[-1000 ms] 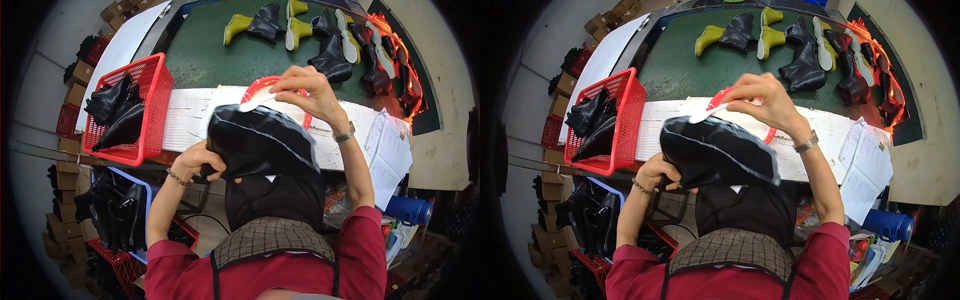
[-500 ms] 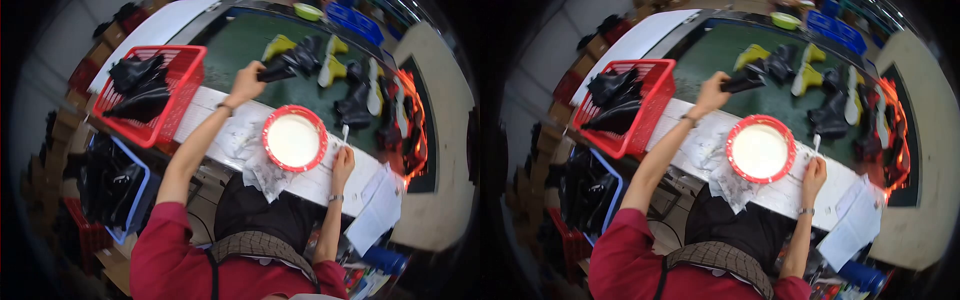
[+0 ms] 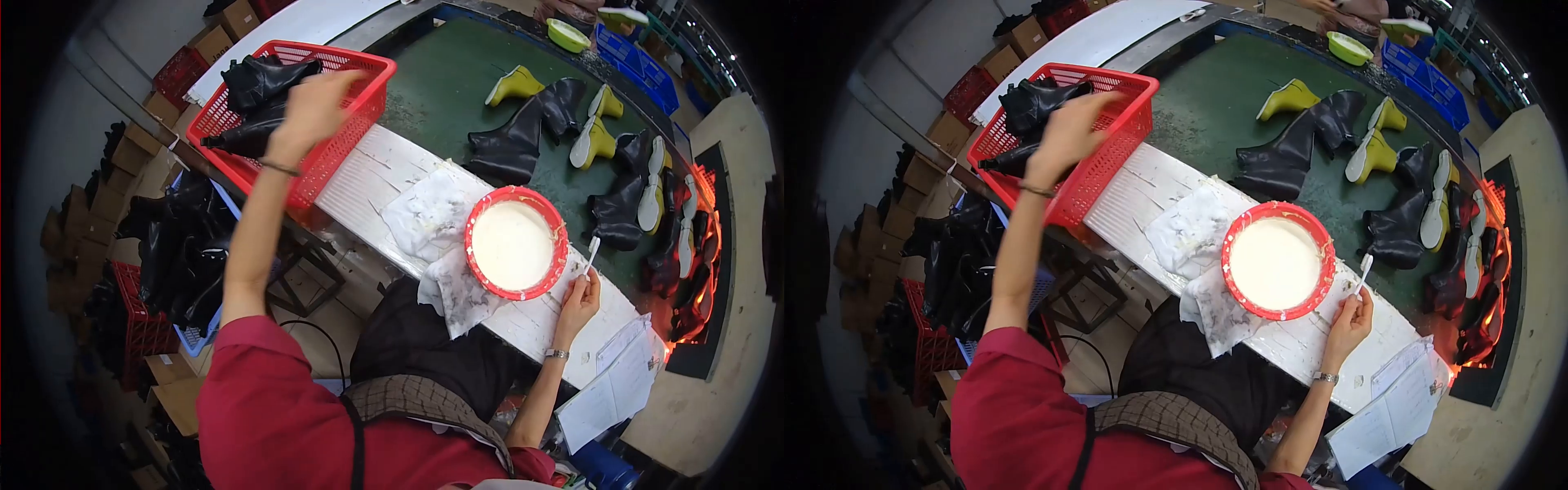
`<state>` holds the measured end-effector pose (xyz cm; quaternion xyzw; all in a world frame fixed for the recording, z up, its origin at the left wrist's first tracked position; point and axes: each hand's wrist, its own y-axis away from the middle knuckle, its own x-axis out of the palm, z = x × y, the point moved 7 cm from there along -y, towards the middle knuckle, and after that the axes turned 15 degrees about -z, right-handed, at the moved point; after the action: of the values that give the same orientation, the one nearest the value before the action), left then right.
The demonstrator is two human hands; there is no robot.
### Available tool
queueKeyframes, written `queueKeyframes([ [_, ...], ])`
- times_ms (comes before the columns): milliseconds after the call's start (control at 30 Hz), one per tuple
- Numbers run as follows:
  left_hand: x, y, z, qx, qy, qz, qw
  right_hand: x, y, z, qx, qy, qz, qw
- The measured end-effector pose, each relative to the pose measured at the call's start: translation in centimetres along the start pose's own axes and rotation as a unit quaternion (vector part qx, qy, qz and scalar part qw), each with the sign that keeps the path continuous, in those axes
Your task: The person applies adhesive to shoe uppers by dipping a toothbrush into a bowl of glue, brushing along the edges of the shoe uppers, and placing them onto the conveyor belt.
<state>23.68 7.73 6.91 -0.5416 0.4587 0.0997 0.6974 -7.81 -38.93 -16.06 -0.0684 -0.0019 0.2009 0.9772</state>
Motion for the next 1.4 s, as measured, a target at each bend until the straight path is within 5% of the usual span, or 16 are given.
queueKeyframes([
  [133,2.8,9.7,18.1,-0.147,-0.377,0.248,0.88,-0.4,-0.4,-1.2,0.015,-0.011,0.003,1.0],
  [200,3.0,12.6,24.6,-0.146,-0.232,0.17,0.946,-0.3,-0.4,-1.0,0.007,-0.023,0.015,1.0],
  [300,-3.6,10.6,21.3,-0.213,-0.109,-0.015,0.971,-0.3,-0.4,-0.9,0.0,-0.009,0.011,1.0],
  [400,-9.9,7.4,16.1,-0.1,-0.062,-0.194,0.974,-0.2,-0.3,-0.6,0.002,0.0,0.012,1.0],
  [467,-13.7,5.6,10.2,-0.134,-0.01,-0.249,0.959,-0.4,-0.2,0.0,-0.001,0.016,0.003,1.0],
  [600,-10.9,6.8,4.6,-0.284,0.276,-0.127,0.91,0.0,-0.6,1.2,0.057,-0.051,0.028,0.997],
  [633,-9.0,7.2,1.6,-0.303,0.298,-0.001,0.905,0.5,-0.6,2.7,0.026,-0.051,0.036,0.998],
  [667,-5.6,9.8,0.2,-0.232,0.471,-0.062,0.849,0.9,-0.4,4.3,-0.003,-0.05,0.043,0.998],
  [700,-4.6,10.5,-4.7,-0.001,0.377,0.118,0.919,2.0,-0.1,6.0,-0.039,-0.029,0.071,0.996],
  [733,-2.9,13.1,-6.7,0.005,0.382,0.122,0.916,3.3,0.4,8.0,-0.075,-0.008,0.096,0.993],
  [767,0.7,17.6,-8.7,-0.144,0.637,0.179,0.736,5.2,1.7,10.5,-0.06,-0.053,0.144,0.986],
  [800,3.1,20.2,-10.6,-0.28,0.811,0.222,0.464,7.0,3.0,13.2,-0.046,-0.098,0.189,0.976],
  [967,-0.1,21.4,-15.9,-0.321,0.793,0.306,0.419,11.2,6.4,19.5,-0.048,-0.046,0.428,0.902],
  [1233,-1.7,17.9,-20.2,-0.426,0.732,0.392,0.359,11.7,9.1,17.1,-0.114,0.02,0.399,0.91],
  [1267,-0.4,17.6,-21.9,-0.306,0.72,0.472,0.407,11.5,9.2,17.1,-0.113,0.021,0.397,0.911],
  [1400,0.2,17.8,-20.6,-0.349,0.601,0.458,0.555,8.1,6.4,15.5,-0.129,0.16,0.266,0.942],
])
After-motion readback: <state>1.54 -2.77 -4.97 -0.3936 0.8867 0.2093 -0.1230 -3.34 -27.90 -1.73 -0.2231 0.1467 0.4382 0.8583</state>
